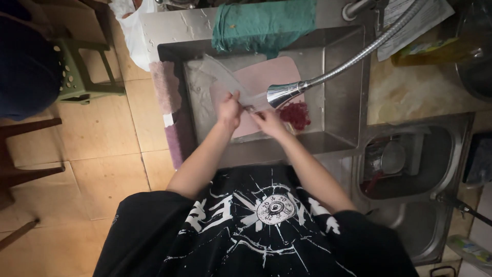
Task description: The recorder washes a pink cutting board and a kitchen knife in a sink.
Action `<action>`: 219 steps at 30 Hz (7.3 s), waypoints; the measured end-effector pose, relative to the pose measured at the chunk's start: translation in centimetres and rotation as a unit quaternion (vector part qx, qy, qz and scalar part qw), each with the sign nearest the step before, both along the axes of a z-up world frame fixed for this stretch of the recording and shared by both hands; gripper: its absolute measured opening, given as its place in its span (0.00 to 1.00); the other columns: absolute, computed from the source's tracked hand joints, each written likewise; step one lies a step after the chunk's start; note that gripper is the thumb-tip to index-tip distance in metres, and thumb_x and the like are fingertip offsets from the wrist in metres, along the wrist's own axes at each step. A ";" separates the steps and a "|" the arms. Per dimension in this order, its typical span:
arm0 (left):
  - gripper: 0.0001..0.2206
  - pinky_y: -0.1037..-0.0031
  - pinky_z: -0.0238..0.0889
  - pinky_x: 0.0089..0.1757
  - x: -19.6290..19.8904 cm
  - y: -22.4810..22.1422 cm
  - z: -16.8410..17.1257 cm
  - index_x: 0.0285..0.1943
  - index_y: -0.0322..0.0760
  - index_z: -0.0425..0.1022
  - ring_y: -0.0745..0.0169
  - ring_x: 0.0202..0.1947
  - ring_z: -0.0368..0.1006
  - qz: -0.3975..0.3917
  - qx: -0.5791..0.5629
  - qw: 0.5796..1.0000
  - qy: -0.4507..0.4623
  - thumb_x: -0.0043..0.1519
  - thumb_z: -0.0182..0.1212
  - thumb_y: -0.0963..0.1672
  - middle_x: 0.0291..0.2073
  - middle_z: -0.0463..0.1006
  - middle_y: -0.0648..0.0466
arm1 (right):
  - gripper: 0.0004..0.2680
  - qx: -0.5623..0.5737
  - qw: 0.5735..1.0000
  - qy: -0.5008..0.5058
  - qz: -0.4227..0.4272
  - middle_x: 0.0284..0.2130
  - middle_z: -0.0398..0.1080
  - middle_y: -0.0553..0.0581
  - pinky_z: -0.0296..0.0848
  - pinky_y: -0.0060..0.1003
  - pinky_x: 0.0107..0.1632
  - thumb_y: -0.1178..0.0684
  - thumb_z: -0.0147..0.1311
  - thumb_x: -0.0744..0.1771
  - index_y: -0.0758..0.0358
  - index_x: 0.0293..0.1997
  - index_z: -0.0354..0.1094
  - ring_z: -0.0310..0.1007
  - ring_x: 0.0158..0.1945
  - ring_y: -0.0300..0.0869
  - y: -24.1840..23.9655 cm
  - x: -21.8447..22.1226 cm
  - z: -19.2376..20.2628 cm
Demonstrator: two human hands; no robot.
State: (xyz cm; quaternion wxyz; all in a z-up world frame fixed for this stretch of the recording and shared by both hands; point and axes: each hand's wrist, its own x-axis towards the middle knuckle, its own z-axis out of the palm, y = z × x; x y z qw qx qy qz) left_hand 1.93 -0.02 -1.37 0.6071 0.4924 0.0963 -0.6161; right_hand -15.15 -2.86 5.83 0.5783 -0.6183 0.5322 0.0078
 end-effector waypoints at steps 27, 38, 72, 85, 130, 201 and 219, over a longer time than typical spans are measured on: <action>0.07 0.61 0.74 0.45 -1.9 -0.5 -1.1 0.50 0.33 0.75 0.55 0.41 0.75 -0.048 0.007 0.999 0.014 0.68 0.56 0.41 0.41 0.76 0.49 | 0.17 -0.283 0.948 0.147 0.015 0.42 0.75 0.64 0.74 0.50 0.47 0.45 0.64 0.64 0.59 0.55 0.72 0.76 0.45 0.58 4.3 -4.7 8.1; 0.08 0.50 0.74 0.46 0.9 3.4 3.2 0.50 0.31 0.72 0.47 0.43 0.81 -0.044 0.049 0.998 -0.003 0.68 0.51 0.42 0.45 0.80 0.45 | 0.19 -0.220 0.925 -0.154 -0.270 0.51 0.72 0.57 0.77 0.38 0.49 0.55 0.61 0.67 0.63 0.64 0.60 0.75 0.47 0.40 -0.1 -2.4 8.3; 0.11 0.55 0.77 0.46 1.0 6.2 3.5 0.58 0.35 0.71 0.50 0.47 0.79 -0.041 0.026 0.999 0.022 0.69 0.49 0.42 0.49 0.79 0.50 | 0.15 0.129 0.834 -0.522 -0.122 0.45 0.66 0.54 0.72 0.42 0.61 0.63 0.63 0.64 0.59 0.51 0.61 0.70 0.51 0.43 -5.0 -2.5 9.7; 0.11 0.57 0.73 0.40 -0.8 6.1 -0.1 0.58 0.34 0.69 0.47 0.44 0.79 -0.056 0.053 0.995 0.063 0.70 0.50 0.43 0.47 0.80 0.44 | 0.23 -0.236 0.945 0.154 0.167 0.47 0.73 0.68 0.71 0.52 0.50 0.44 0.66 0.62 0.66 0.58 0.63 0.73 0.50 0.59 5.1 -1.1 8.9; 0.22 0.71 0.61 0.42 -3.5 -1.2 0.6 0.60 0.45 0.69 0.63 0.47 0.71 -0.108 -0.008 0.990 0.085 0.70 0.44 0.58 0.49 0.77 0.58 | 0.18 -0.006 0.870 0.030 -0.493 0.15 0.62 0.50 0.53 0.34 0.16 0.40 0.51 0.71 0.66 0.30 0.66 0.57 0.12 0.36 10.0 -24.8 14.5; 0.12 0.69 0.61 0.35 2.7 4.3 14.3 0.48 0.34 0.74 0.66 0.26 0.60 -0.045 0.068 0.995 -0.058 0.67 0.52 0.47 0.23 0.61 0.59 | 0.23 -0.108 0.865 -0.347 -0.347 0.46 0.69 0.56 0.73 0.37 0.48 0.59 0.64 0.64 0.64 0.61 0.53 0.72 0.45 0.40 3.0 -0.7 10.9; 0.18 0.65 0.68 0.35 -0.4 6.7 8.1 0.50 0.34 0.72 0.63 0.28 0.69 -0.132 0.156 0.979 -0.016 0.71 0.44 0.52 0.29 0.71 0.57 | 0.10 -0.389 0.918 0.052 -0.056 0.51 0.71 0.59 0.66 0.55 0.54 0.50 0.54 0.65 0.53 0.51 0.72 0.70 0.54 0.56 1.1 2.4 -0.7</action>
